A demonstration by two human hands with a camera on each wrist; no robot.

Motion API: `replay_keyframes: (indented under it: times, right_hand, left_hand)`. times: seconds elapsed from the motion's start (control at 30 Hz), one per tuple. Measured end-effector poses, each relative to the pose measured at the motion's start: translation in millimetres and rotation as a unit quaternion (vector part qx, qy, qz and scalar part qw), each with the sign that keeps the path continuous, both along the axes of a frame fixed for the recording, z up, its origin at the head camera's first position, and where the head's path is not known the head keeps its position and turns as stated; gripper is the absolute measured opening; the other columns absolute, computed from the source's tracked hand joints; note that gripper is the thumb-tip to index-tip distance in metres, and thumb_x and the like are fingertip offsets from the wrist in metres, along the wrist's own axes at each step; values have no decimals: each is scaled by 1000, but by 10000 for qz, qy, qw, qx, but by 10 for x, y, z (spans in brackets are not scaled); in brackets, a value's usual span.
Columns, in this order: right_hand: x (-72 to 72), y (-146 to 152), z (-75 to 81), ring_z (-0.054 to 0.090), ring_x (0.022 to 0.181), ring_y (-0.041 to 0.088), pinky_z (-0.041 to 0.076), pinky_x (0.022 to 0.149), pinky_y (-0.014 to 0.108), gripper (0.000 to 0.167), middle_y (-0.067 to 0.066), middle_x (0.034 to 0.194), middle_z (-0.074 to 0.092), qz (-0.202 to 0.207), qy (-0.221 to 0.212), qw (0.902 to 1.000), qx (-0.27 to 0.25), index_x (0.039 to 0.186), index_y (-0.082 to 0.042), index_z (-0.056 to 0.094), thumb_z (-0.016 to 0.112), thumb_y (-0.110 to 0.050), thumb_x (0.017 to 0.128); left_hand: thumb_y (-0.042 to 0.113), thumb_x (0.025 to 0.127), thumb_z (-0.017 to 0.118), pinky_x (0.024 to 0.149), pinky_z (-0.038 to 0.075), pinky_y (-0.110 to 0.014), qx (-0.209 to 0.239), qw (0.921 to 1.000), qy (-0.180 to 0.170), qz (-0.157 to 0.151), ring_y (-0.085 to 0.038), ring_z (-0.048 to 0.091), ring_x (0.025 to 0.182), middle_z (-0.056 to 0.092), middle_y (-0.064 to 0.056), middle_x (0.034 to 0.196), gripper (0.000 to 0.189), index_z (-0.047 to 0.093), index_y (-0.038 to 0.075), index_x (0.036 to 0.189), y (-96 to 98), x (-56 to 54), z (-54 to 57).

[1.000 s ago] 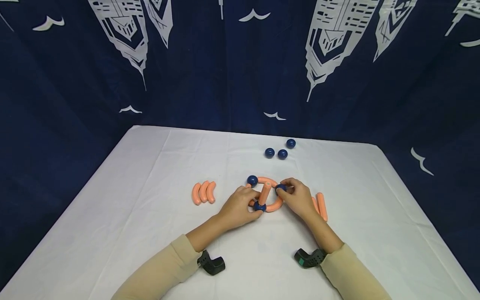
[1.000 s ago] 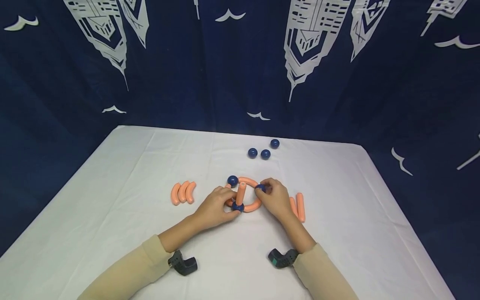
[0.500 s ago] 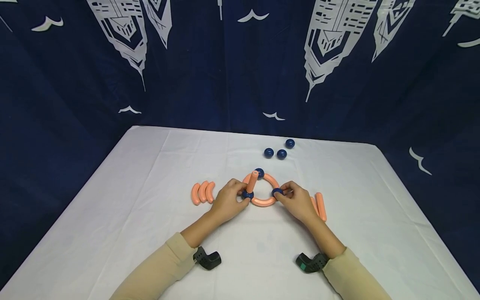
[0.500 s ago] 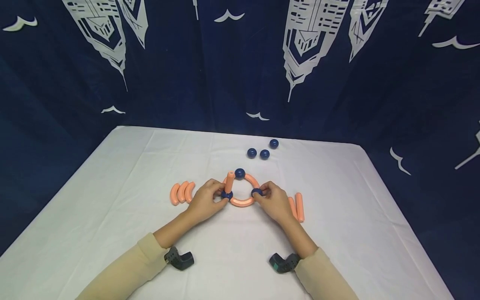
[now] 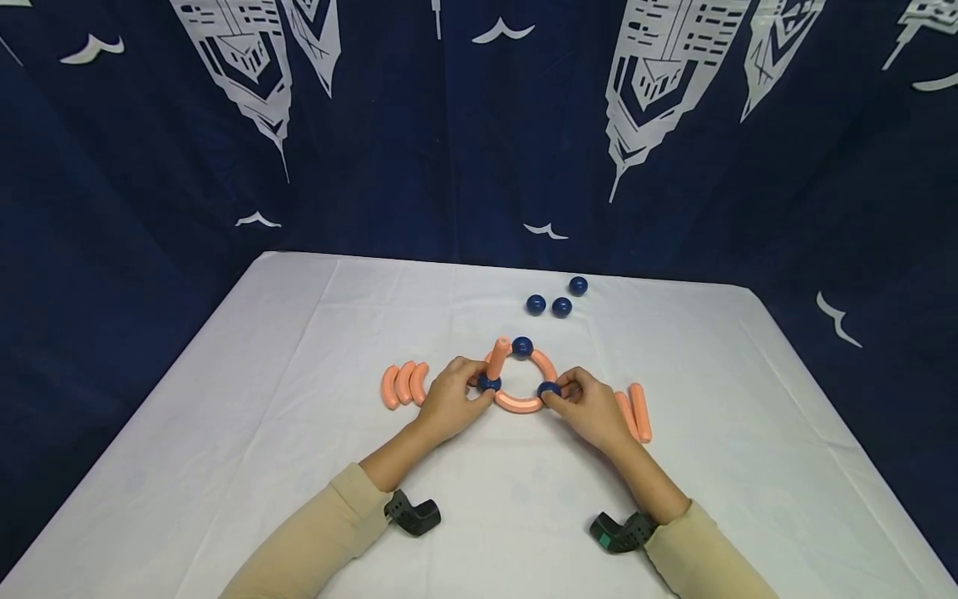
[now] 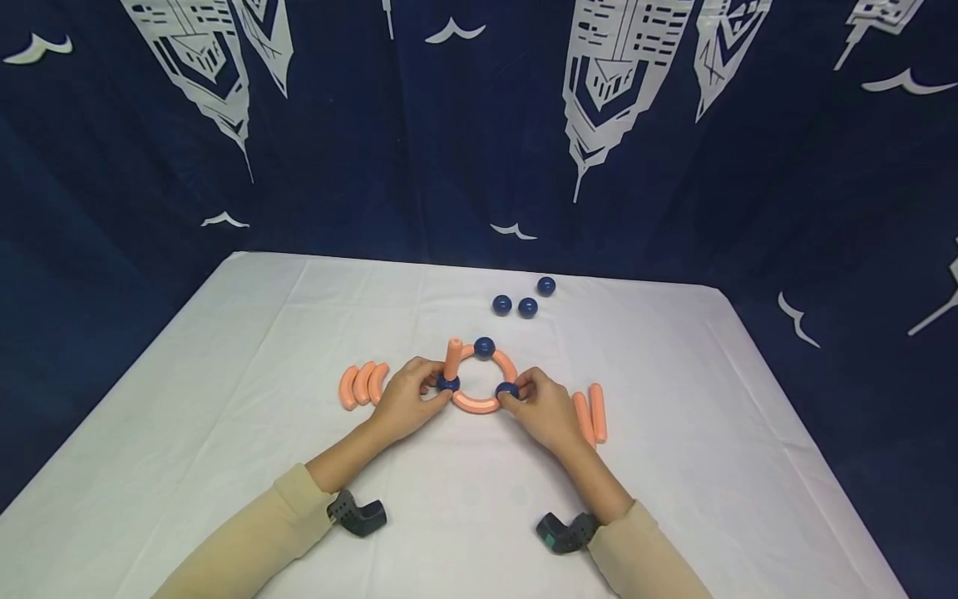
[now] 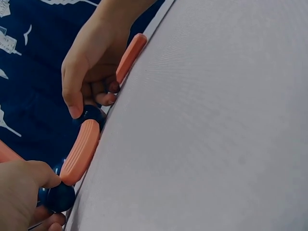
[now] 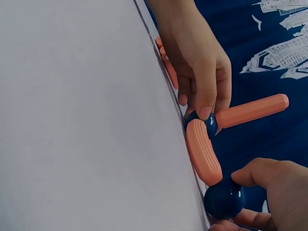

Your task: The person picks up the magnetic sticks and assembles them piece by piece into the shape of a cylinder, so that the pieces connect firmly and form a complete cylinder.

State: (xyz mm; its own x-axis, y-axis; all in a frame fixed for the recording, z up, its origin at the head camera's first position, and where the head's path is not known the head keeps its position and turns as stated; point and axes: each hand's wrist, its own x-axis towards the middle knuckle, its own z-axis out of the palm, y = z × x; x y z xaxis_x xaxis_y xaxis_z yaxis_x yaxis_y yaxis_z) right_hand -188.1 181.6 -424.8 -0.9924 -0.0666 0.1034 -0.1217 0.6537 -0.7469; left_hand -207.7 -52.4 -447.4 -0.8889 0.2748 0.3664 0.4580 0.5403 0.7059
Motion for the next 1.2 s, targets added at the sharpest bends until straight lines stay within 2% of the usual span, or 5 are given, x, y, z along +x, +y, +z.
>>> replay_keyframes:
  times: [0.17, 0.33, 0.6, 1.03, 1.2]
  right_hand:
    - [16, -14, -14, 56, 71, 15, 45, 61, 25, 28, 5, 83, 61, 6, -79, 10000, 3, 99, -2, 61, 74, -23, 85]
    - [37, -34, 1, 56, 70, 15, 45, 60, 25, 30, 4, 82, 61, -15, -131, 9999, 21, 98, -3, 60, 76, -24, 84]
    - [66, -57, 16, 56, 71, 15, 45, 62, 26, 29, 3, 80, 61, 9, -138, 9998, 134, 95, -4, 60, 76, -25, 84]
    - [74, -42, 10, 54, 71, 15, 45, 62, 25, 28, 3, 80, 60, 65, -137, 9999, 54, 95, -4, 60, 75, -25, 85]
    - [82, -13, 27, 55, 69, 15, 45, 59, 25, 25, 3, 80, 61, 236, -202, 9995, -48, 97, -3, 61, 72, -24, 88]
  left_hand:
    - [15, 86, 71, 77, 51, -31, 161, 9999, 31, 28, -18, 60, 88, 60, -8, 102, 34, 67, 3, 117, -2, 0, -24]
    - [20, 90, 71, 74, 50, -31, 230, 9994, 241, 57, -17, 59, 83, 60, -8, 97, 28, 69, 5, 113, -6, -7, -48]
    - [19, 90, 72, 72, 50, -29, 229, 9987, 451, 77, -16, 58, 80, 60, -5, 94, 24, 70, 8, 111, -3, -15, -57]
    - [21, 90, 72, 74, 51, -30, 257, 9990, 359, 36, -17, 59, 82, 59, -6, 94, 25, 69, 8, 111, -6, -31, -80]
    - [21, 90, 72, 74, 50, -31, 266, 9993, 273, 59, -18, 58, 82, 58, -6, 94, 26, 68, 8, 113, -12, -24, -80]
